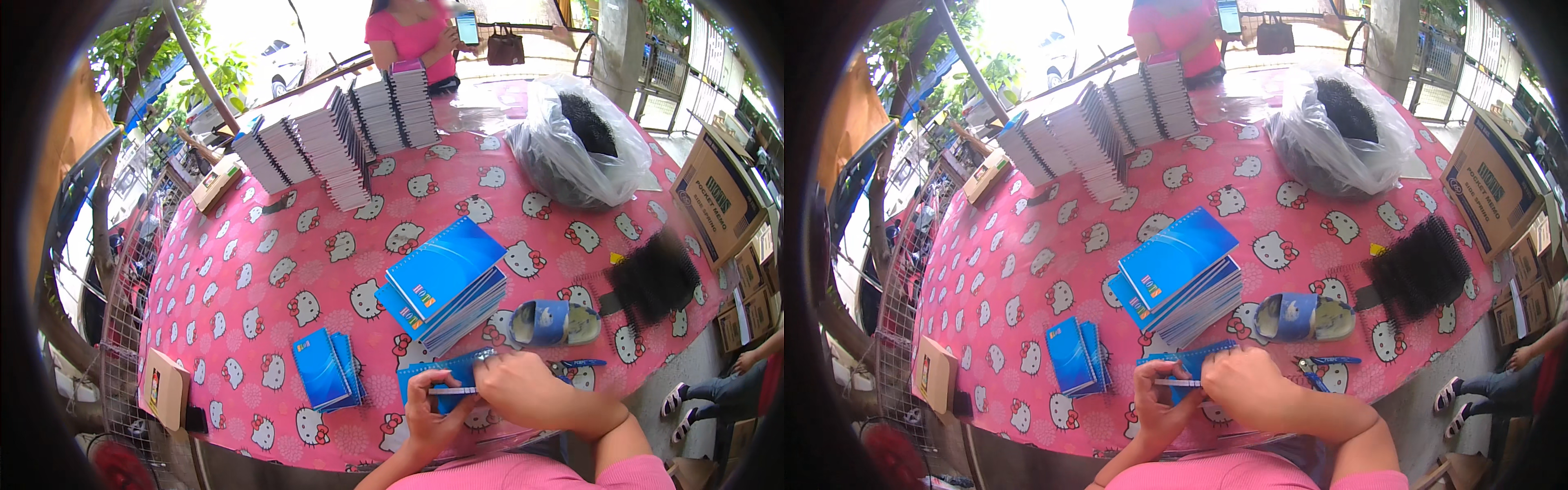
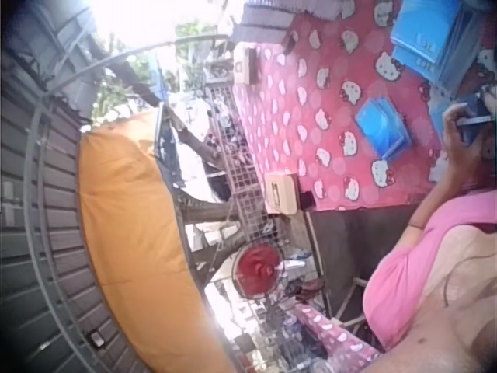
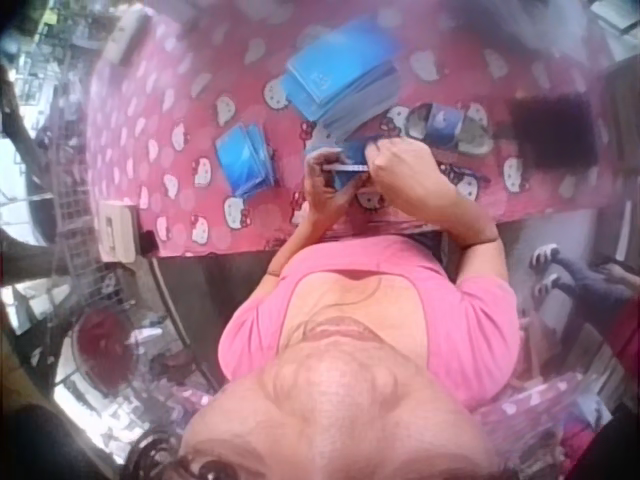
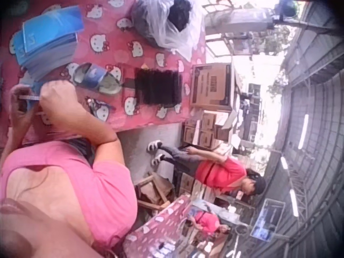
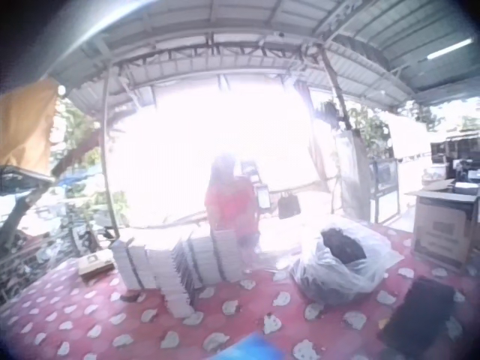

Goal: The person joins small notebook covers and pages together by hand and with a blue manual binding tool, placing the finished notebooks onto stacks on the table.

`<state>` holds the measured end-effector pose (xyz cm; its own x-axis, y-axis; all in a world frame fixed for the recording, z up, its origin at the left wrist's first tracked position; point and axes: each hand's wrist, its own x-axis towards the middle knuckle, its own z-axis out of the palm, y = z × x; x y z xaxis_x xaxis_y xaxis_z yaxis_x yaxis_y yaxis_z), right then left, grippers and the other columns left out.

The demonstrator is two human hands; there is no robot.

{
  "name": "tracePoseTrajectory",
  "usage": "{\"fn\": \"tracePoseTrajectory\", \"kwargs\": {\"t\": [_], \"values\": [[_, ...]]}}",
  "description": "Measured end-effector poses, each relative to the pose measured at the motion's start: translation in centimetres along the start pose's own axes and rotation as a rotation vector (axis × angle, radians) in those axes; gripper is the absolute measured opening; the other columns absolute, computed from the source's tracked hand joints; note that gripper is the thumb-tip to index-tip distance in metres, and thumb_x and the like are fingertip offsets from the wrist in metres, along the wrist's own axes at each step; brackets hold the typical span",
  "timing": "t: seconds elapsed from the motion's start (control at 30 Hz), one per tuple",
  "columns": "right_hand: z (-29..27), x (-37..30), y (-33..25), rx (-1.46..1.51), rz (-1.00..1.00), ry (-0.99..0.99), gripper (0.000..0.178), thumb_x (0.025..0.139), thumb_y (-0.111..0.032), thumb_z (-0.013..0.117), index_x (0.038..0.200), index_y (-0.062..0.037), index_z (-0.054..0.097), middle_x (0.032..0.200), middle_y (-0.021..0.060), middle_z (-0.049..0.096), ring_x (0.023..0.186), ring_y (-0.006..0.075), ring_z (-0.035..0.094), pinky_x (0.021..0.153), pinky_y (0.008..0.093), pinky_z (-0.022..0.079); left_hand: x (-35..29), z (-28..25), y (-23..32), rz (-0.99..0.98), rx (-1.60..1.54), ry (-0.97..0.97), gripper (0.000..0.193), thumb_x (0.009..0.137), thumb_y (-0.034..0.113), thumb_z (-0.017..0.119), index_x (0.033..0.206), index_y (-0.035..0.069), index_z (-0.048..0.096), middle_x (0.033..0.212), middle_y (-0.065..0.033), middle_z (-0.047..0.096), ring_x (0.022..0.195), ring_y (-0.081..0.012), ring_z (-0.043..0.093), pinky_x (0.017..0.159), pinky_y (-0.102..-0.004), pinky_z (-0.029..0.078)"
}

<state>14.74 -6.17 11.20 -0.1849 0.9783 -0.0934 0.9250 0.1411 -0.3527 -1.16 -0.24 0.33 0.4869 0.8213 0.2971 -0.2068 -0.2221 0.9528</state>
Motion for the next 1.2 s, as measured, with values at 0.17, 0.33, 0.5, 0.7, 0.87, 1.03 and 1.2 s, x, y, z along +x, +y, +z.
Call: {"fn": "tracePoseTrajectory", "kwargs": {"t": [0.17,0.33,0.5,0.7,0.87,1.03,1.2], "values": [[0.4,0.0,0.0,-0.036,-0.092,0.071,0.039,0.078,-0.036,0.071,0.091,-0.001,0.06,0.083,0.0138,0.065,0.073,0.0299,0.066,0.064,0.038,0.053,-0.4,-0.4,-0.6,0.039,-0.077,-0.006,0.058,0.074,-0.014,0.073,0.118,0.005,0.041,0.102,-0.0096,0.057,0.098,-0.0176,0.058,0.091,-0.0331,0.046],[-0.5,-0.6,-0.7,0.082,-0.174,0.31,0.041,0.078,-0.036,0.071,0.091,0.0009,0.06,0.084,0.0158,0.066,0.075,0.029,0.067,0.064,0.037,0.054,-0.9,-1.6,-0.2,0.115,-0.001,0.037,0.042,0.076,-0.015,0.071,0.11,0.001,0.052,0.107,-0.0115,0.057,0.102,-0.0204,0.059,0.097,-0.0342,0.044],[0.5,0.8,0.0,-0.083,-0.103,0.08,0.04,0.079,-0.036,0.07,0.092,0.0003,0.057,0.084,0.0132,0.064,0.077,0.0285,0.065,0.067,0.0362,0.052,-0.8,-2.1,0.4,0.007,-0.089,0.03,0.042,0.079,-0.018,0.065,0.117,-0.002,0.06,0.113,-0.0133,0.06,0.105,-0.0202,0.061,0.091,-0.0322,0.05],[0.6,1.2,-0.8,0.016,-0.162,0.108,0.04,0.079,-0.037,0.07,0.09,-0.0008,0.055,0.082,0.0135,0.061,0.074,0.0289,0.064,0.065,0.0364,0.051,-1.8,-2.8,0.7,-0.077,-0.063,0.088,0.04,0.079,-0.02,0.062,0.115,-0.002,0.064,0.11,-0.0168,0.068,0.102,-0.0212,0.064,0.085,-0.0318,0.054],[1.6,2.1,-1.0,-0.082,-0.11,-0.136,0.042,0.08,-0.038,0.069,0.093,0.0008,0.057,0.084,0.014,0.063,0.076,0.0272,0.066,0.067,0.0361,0.053,-1.7,-3.0,0.7,-0.015,0.002,0.074,0.038,0.077,-0.02,0.064,0.11,-0.001,0.068,0.108,-0.0153,0.069,0.101,-0.0203,0.065,0.084,-0.0293,0.054],[0.6,0.2,-2.2,-0.066,-0.231,0.081,0.049,0.082,-0.039,0.067,0.102,0.0043,0.057,0.087,0.0135,0.063,0.08,0.0282,0.066,0.071,0.0342,0.052,-1.9,-3.1,0.8,-0.033,-0.061,0.105,0.04,0.076,-0.021,0.064,0.11,-0.002,0.068,0.105,-0.0165,0.069,0.099,-0.0206,0.065,0.084,-0.0295,0.054],[2.4,1.3,-2.0,-0.052,-0.159,0.316,0.031,0.082,-0.027,0.062,0.097,0.0,0.058,0.086,0.0118,0.061,0.082,0.0261,0.062,0.072,0.0341,0.048,-2.1,-3.1,0.7,-0.117,-0.238,0.138,0.036,0.077,-0.02,0.065,0.11,-0.005,0.065,0.107,-0.0169,0.068,0.103,-0.0211,0.064,0.087,-0.0316,0.055]]}}
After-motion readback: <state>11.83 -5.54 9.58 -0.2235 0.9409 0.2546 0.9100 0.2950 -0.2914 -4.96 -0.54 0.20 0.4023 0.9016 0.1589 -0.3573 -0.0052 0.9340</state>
